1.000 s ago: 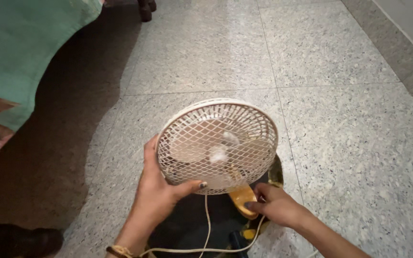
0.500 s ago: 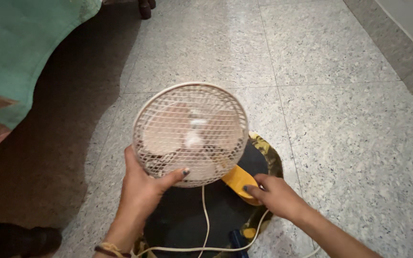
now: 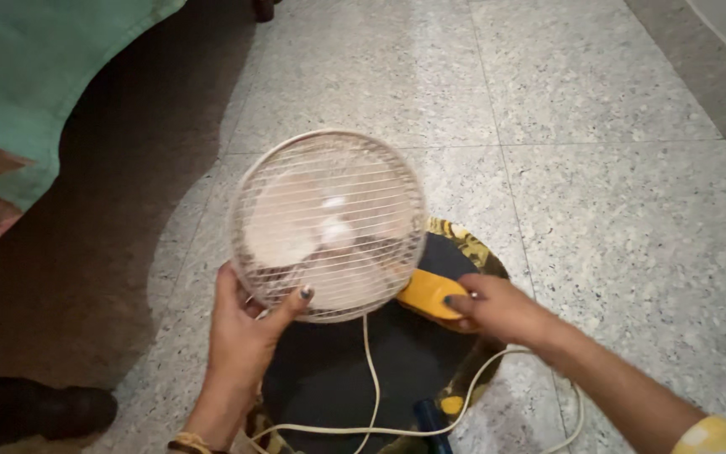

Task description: The person uses a green screwdriver to loosen and remove screws from the yellow base of a small white electric fan. They repeatedly adjust the fan's position and continue unscrewing the base throughout the clip.

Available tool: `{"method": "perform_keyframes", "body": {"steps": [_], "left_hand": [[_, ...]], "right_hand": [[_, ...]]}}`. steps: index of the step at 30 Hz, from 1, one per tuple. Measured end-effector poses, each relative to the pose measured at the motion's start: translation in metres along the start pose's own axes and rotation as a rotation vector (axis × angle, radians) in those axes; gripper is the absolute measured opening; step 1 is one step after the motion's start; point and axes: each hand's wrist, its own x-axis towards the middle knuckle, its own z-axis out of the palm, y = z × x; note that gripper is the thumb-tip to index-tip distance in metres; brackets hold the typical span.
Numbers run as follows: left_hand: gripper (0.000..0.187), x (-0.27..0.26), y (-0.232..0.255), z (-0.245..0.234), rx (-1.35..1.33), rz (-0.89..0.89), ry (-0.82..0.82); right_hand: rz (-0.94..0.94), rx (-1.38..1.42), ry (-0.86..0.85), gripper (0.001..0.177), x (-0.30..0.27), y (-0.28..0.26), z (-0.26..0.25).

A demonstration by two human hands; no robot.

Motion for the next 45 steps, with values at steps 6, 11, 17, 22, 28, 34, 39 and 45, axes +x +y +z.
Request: {"method": "perform_keyframes", "body": {"steps": [6,11,17,22,28,34,39,45], "left_hand": [[0.065,0.011,-0.011,0.012,-0.149,-0.121,-0.282],[0.085,0.016,-0.029,0.030,-0.221,-0.405,-0.232],[0.080,0.023,-0.067,0.045,-0.128,-0.632,-0.369],[0.063,0.012,-0.124,0.063,0.342,-0.793,-0.524],[0.032,0.000,-0.164,0.057,0.612,-0.247,-0.492],[0.025,0.029,-0.096,-0.008,0.608,-0.572,-0.005],[0.020,0.044,-0.026,-0.058,0.453,-0.520,-0.031],[0.026,0.035,0.006,-0.078,0.500,-0.408,-0.065]], "right_hand": [[0.109,-0.191,0.047,0.032,0.002,0.022,-0.020],[0.253,0.000,-0.004,0.034,0.008,0.027,-0.021],[0.224,-0.007,-0.035,0.035,0.010,0.026,-0.027],[0.249,-0.107,-0.016,0.035,0.000,0.019,-0.024],[0.227,-0.110,-0.045,0.034,-0.006,0.013,-0.025],[0.233,-0.082,-0.058,0.037,-0.008,0.009,-0.024],[0.232,-0.052,-0.025,0.041,-0.017,-0.004,-0.021],[0.117,-0.250,0.061,0.036,-0.010,-0.027,-0.014]]}}
